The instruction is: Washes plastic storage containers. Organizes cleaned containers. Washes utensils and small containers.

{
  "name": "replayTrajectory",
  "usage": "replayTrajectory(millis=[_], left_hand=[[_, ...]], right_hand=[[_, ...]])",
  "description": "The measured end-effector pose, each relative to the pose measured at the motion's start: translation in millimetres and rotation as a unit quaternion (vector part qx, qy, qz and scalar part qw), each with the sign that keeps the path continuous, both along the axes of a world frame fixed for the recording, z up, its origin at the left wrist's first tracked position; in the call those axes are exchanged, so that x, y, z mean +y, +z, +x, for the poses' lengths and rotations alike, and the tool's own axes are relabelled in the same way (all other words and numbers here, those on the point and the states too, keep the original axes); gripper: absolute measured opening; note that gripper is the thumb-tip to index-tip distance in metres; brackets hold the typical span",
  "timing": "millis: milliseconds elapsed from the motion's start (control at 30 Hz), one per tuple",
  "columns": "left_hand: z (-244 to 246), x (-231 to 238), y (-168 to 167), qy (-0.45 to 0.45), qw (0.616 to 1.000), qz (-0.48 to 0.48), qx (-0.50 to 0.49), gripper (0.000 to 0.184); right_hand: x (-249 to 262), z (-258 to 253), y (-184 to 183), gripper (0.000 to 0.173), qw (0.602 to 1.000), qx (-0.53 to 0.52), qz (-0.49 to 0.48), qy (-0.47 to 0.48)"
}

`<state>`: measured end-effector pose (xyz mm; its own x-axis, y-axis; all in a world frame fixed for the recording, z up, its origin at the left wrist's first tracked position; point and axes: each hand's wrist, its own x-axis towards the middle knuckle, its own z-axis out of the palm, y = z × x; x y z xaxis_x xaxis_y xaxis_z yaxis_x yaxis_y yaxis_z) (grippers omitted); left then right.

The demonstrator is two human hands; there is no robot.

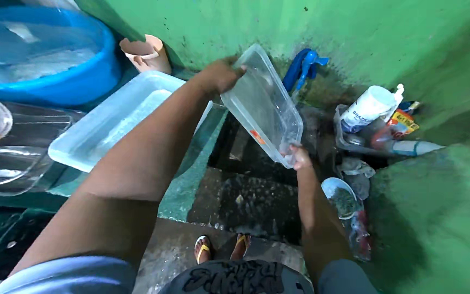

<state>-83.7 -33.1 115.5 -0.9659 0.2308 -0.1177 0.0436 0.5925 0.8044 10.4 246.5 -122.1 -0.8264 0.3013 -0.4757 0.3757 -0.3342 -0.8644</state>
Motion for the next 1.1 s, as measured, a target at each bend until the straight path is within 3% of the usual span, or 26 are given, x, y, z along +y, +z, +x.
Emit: replayTrajectory(millis=[133,267,400,467,567,633,700,800,933,1100], left_hand=[[-12,-25,-57,0.041,0.995,0.085,-0.033,0.053],[-2,-25,-129,0.073,0.975,0.188,-0.093,0.053],[24,3,-184,0.098,0.932,0.300,-0.180,0.051],[34,22,-207,0.100,0.906,0.338,-0.234,0.047],[47,45,-228,0.095,0.892,0.335,-0.289,0.043],[49,51,-239,0.103,0.900,0.303,-0.297,0.042],[47,47,-235,0.124,0.912,0.267,-0.285,0.044],[29,17,-211,0.118,0.936,0.254,-0.215,0.049],[8,-8,-115,0.130,0.936,0.289,-0.157,0.047],[2,-12,-26,0.037,0.989,0.142,-0.021,0.049]], right_hand=[[17,2,19,0.045,0.983,-0.016,0.179,-0.024],[62,6,62,0.042,0.966,-0.012,0.256,0.032],[79,13,147,0.058,0.894,-0.076,0.431,0.093],[75,15,183,0.057,0.859,-0.106,0.489,0.106],[64,15,217,0.052,0.812,-0.158,0.549,0.118],[59,17,224,0.055,0.801,-0.182,0.559,0.112],[62,24,211,0.055,0.813,-0.183,0.542,0.112],[73,31,161,0.061,0.880,-0.144,0.445,0.085],[53,29,83,0.058,0.975,-0.052,0.214,0.015],[2,3,11,0.045,0.998,0.060,-0.013,-0.020]])
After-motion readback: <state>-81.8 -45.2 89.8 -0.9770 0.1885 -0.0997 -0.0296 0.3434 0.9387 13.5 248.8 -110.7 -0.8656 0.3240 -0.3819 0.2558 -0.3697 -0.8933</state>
